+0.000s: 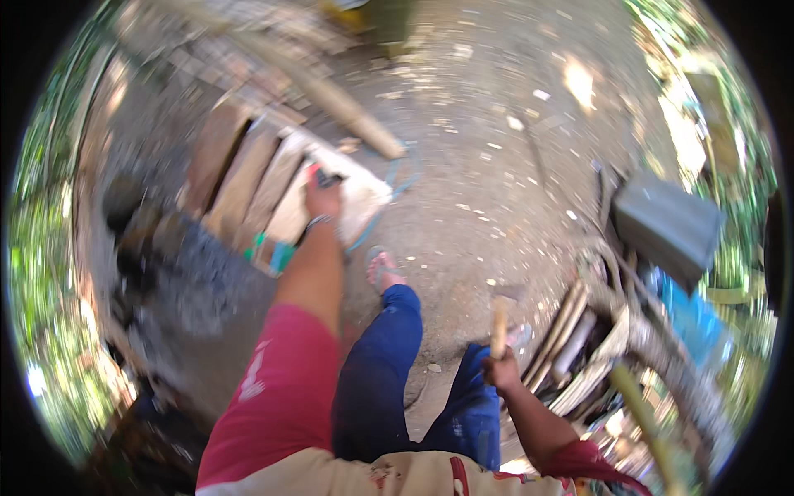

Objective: The person uses a chisel and a wooden mallet to carve a hole into a vertical bamboo pole. They repeatedly strike the chisel to remove material and occasionally clear debris from the opening.

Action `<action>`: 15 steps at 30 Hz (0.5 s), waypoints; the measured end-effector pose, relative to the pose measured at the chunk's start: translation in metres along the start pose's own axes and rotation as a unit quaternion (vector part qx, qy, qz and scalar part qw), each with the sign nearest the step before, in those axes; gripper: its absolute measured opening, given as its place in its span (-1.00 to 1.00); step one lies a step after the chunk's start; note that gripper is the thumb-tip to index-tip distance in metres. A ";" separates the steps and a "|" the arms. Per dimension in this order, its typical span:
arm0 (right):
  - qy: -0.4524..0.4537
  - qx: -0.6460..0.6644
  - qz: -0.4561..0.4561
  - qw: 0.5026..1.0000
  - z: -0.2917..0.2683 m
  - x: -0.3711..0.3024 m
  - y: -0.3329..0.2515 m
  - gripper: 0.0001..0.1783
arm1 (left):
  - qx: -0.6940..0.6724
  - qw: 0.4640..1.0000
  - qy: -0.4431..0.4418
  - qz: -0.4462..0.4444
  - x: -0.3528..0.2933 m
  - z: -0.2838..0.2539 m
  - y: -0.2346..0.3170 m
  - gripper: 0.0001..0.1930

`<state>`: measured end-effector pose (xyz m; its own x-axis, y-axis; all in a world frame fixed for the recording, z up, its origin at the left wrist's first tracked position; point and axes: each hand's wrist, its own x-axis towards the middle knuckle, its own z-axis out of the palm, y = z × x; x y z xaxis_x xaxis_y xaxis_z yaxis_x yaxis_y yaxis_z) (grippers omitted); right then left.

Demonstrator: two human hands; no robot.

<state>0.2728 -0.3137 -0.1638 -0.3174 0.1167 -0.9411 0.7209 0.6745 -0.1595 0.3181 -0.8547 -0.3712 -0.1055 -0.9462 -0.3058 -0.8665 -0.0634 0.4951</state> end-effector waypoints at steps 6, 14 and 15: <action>-0.018 -0.152 -0.121 0.981 0.021 -0.008 0.037 -0.48 | -0.040 0.952 -0.272 0.133 -0.109 -0.027 0.043 -0.69; 0.036 0.001 -0.164 0.986 -0.094 -0.047 0.122 -0.53 | 0.325 0.768 -0.433 0.343 -0.326 0.029 0.149 -0.59; 0.047 0.009 -0.149 0.988 -0.124 -0.052 0.137 -0.54 | 0.356 0.737 -0.423 0.389 -0.356 0.043 0.161 -0.57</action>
<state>0.3118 -0.1367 -0.0996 -0.5727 -0.0170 -0.8196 0.5974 0.6761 -0.4314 0.1955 -0.5143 -0.2176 -0.7101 -0.0526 -0.7021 -0.3882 0.8612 0.3281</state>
